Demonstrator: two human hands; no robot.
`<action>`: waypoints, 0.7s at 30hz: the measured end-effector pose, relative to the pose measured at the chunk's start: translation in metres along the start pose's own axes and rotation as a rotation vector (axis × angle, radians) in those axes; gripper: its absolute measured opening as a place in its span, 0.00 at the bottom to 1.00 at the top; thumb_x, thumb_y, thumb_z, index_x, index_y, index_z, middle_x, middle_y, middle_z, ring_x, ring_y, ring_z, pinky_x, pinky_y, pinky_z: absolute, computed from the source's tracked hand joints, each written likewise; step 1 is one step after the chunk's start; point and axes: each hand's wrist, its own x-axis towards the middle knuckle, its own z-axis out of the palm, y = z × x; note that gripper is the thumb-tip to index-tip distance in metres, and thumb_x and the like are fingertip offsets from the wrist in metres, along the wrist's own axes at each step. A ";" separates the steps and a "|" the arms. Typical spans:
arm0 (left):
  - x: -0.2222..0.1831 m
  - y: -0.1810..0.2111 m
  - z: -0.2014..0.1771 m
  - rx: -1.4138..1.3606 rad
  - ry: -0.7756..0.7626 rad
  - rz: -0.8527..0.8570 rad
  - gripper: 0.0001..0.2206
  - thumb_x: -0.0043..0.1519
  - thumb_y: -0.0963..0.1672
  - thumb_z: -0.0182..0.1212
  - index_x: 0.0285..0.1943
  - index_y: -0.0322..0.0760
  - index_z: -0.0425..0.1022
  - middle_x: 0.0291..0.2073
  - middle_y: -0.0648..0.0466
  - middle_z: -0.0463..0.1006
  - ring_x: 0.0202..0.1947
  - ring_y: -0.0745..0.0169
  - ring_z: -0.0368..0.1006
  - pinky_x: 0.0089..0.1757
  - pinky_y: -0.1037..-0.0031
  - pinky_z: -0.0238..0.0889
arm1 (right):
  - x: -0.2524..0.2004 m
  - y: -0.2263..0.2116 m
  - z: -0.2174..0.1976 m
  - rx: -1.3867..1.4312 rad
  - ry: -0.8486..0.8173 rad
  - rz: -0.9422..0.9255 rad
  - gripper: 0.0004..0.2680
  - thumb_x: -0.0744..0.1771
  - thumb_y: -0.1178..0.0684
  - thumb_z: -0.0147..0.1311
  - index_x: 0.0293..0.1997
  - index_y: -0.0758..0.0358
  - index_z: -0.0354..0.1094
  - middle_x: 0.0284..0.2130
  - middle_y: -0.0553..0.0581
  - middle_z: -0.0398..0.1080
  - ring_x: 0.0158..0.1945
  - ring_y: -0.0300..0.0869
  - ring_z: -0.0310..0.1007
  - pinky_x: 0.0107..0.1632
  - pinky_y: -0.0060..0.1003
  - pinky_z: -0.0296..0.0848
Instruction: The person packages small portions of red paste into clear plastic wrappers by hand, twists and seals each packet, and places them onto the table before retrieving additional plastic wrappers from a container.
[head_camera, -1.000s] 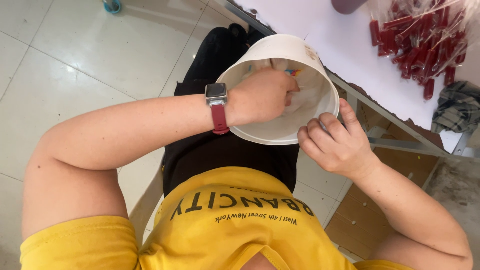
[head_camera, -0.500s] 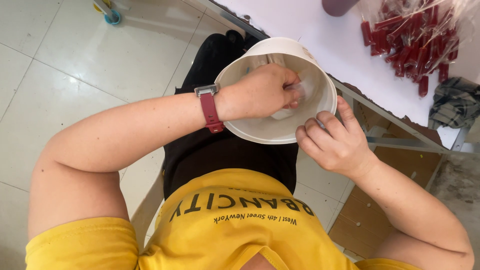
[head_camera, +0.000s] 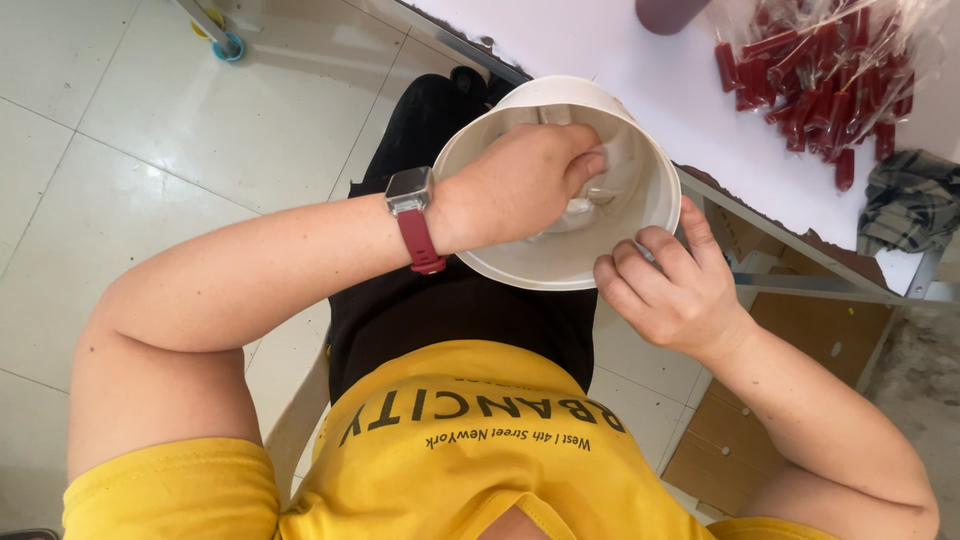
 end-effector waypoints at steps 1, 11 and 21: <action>-0.001 -0.002 -0.002 -0.035 -0.005 0.007 0.09 0.66 0.45 0.58 0.42 0.33 0.79 0.30 0.49 0.83 0.32 0.52 0.80 0.37 0.66 0.71 | -0.001 0.000 0.000 0.002 0.002 0.002 0.05 0.62 0.57 0.60 0.39 0.60 0.73 0.34 0.54 0.70 0.43 0.48 0.70 0.59 0.60 0.72; 0.000 0.014 -0.010 -0.031 0.061 0.127 0.18 0.54 0.48 0.75 0.39 0.28 0.75 0.29 0.46 0.80 0.29 0.55 0.77 0.34 0.68 0.70 | -0.002 -0.001 -0.002 0.001 0.009 0.010 0.05 0.62 0.57 0.60 0.39 0.61 0.73 0.33 0.54 0.70 0.43 0.48 0.70 0.58 0.59 0.73; 0.001 0.009 -0.008 -0.053 0.055 0.088 0.13 0.72 0.47 0.53 0.46 0.32 0.75 0.30 0.48 0.81 0.31 0.57 0.78 0.36 0.69 0.70 | -0.002 -0.002 -0.002 0.028 0.010 0.031 0.06 0.62 0.57 0.62 0.39 0.61 0.73 0.34 0.54 0.70 0.43 0.48 0.70 0.58 0.60 0.73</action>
